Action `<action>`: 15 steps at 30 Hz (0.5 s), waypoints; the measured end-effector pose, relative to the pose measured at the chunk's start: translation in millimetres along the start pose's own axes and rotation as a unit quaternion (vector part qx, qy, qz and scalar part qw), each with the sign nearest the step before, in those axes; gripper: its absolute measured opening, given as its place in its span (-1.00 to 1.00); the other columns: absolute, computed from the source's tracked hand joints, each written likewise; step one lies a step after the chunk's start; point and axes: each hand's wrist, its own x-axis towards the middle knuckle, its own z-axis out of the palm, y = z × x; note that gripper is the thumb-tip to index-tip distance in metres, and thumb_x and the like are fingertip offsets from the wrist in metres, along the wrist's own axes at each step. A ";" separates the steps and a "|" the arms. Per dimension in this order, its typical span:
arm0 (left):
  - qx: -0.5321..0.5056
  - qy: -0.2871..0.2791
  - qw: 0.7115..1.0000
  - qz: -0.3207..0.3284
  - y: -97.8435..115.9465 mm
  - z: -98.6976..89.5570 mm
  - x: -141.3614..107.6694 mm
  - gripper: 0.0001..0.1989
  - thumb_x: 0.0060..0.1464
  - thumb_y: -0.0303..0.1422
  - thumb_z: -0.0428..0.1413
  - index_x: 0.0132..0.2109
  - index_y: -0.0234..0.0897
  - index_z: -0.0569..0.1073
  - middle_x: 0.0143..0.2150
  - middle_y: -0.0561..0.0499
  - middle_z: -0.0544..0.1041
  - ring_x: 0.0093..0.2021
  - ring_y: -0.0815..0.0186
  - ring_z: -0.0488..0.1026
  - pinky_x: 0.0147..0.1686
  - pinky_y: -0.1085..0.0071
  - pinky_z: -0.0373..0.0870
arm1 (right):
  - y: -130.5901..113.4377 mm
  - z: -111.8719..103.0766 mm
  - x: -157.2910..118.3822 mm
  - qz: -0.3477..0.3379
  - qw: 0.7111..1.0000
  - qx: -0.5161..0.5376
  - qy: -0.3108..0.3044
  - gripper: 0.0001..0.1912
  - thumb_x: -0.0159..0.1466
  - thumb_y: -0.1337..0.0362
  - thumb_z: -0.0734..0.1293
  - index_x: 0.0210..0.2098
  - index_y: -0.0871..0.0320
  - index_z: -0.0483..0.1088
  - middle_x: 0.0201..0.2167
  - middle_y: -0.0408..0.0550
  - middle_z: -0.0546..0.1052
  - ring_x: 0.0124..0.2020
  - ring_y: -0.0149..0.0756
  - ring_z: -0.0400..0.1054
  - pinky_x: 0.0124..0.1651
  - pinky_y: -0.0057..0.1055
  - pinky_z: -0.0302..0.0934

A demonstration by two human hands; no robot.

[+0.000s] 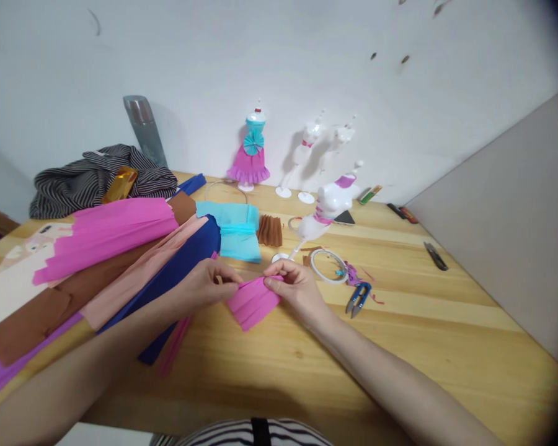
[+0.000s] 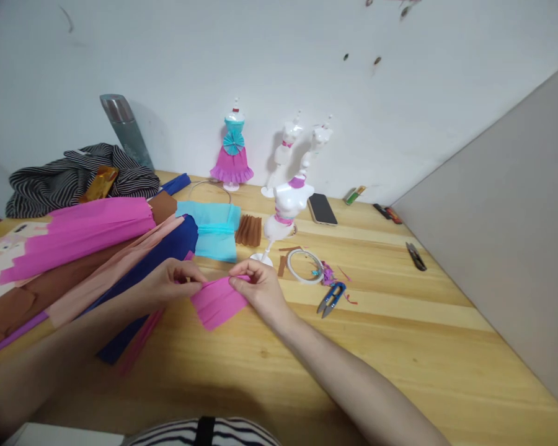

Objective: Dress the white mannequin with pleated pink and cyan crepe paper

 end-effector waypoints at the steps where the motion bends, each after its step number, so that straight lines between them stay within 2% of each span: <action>1: -0.001 -0.005 1.000 0.001 1.0 -0.6 0.3 -0.82 -0.08 -0.35 0.07 -0.50 -0.37 0.48 -0.58 0.10 0.32 -0.51 0.42 0.17 -0.48 0.46 0.04 | -1.0 0.3 0.1 -0.001 1.000 -0.002 -0.001 -0.79 -0.06 0.22 0.50 -0.49 0.18 0.45 -0.60 -0.19 0.43 -0.61 -0.50 0.20 -0.54 -0.52 0.04; 4: -0.013 -0.022 1.000 -0.004 3.7 -2.1 2.1 -0.69 0.02 -0.29 0.02 -0.62 -0.30 0.22 -0.61 0.15 0.10 -0.53 0.45 0.03 -0.50 0.43 -0.09 | -4.4 1.7 -0.2 -0.001 1.000 -0.008 -0.008 -0.79 -0.07 0.24 0.49 -0.49 0.18 0.44 -0.60 -0.19 0.44 -0.61 -0.50 0.20 -0.54 -0.52 0.03; 6: -0.028 -0.042 0.999 -0.020 4.8 -1.7 3.4 -0.62 0.05 -0.26 0.00 -0.62 -0.27 0.08 -0.61 0.16 -0.01 -0.55 0.46 -0.05 -0.51 0.41 -0.15 | -5.8 2.9 -0.7 0.005 1.000 -0.011 -0.014 -0.80 -0.07 0.25 0.49 -0.50 0.18 0.44 -0.60 -0.20 0.44 -0.61 -0.51 0.20 -0.54 -0.53 0.03; 9: -0.048 -0.079 0.995 -0.048 5.9 0.6 4.2 -0.60 0.02 -0.25 0.04 -0.64 -0.26 0.08 -0.63 0.17 -0.03 -0.57 0.47 -0.11 -0.51 0.38 -0.21 | -6.1 4.3 -1.6 0.015 1.000 -0.013 -0.025 -0.82 -0.07 0.27 0.48 -0.50 0.18 0.43 -0.61 -0.21 0.43 -0.61 -0.51 0.20 -0.53 -0.53 0.03; 15: -0.063 -0.090 0.992 -0.055 7.5 3.2 4.4 -0.56 0.03 -0.22 0.04 -0.63 -0.24 0.01 -0.62 0.19 -0.09 -0.56 0.47 -0.14 -0.51 0.37 -0.25 | -5.8 3.3 -3.0 0.007 0.998 -0.034 -0.044 -0.84 -0.06 0.28 0.46 -0.50 0.18 0.43 -0.58 -0.19 0.44 -0.59 -0.50 0.22 -0.52 -0.53 0.04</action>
